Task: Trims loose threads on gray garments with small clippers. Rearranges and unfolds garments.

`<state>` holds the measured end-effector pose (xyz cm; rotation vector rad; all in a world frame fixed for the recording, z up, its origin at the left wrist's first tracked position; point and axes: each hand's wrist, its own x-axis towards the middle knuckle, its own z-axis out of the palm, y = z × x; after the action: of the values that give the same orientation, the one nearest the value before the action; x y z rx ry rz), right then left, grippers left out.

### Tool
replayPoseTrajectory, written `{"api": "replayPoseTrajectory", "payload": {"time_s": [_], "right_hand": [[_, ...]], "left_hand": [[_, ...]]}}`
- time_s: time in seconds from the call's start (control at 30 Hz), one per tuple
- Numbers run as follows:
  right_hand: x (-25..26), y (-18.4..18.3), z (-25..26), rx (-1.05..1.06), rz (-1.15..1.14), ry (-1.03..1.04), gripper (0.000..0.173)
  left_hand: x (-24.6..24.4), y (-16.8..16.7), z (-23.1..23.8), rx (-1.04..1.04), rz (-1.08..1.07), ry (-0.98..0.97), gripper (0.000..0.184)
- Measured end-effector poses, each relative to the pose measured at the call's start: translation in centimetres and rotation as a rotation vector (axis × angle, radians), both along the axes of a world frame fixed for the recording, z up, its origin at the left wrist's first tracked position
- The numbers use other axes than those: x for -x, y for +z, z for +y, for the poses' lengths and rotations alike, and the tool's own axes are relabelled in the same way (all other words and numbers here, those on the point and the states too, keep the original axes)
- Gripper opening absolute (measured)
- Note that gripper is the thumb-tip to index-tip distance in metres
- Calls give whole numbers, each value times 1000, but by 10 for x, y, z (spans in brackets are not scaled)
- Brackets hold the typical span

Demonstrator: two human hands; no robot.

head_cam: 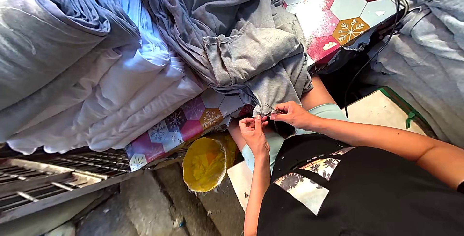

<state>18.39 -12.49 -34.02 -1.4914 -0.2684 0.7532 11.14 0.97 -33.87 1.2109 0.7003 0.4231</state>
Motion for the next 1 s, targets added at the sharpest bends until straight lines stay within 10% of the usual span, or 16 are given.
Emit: {"api": "replayPoseTrajectory", "payload": {"time_s": [0.3, 0.43, 1.0], "right_hand": [[12, 2, -8, 86, -322, 54, 15], [15, -7, -2, 120, -475, 147, 16], [-12, -5, -9, 31, 430, 384, 54]], "left_hand": [[14, -9, 8, -336, 48, -303, 13], [11, 5, 7, -62, 152, -302, 19], [15, 5, 9, -257, 88, -302, 11]]}}
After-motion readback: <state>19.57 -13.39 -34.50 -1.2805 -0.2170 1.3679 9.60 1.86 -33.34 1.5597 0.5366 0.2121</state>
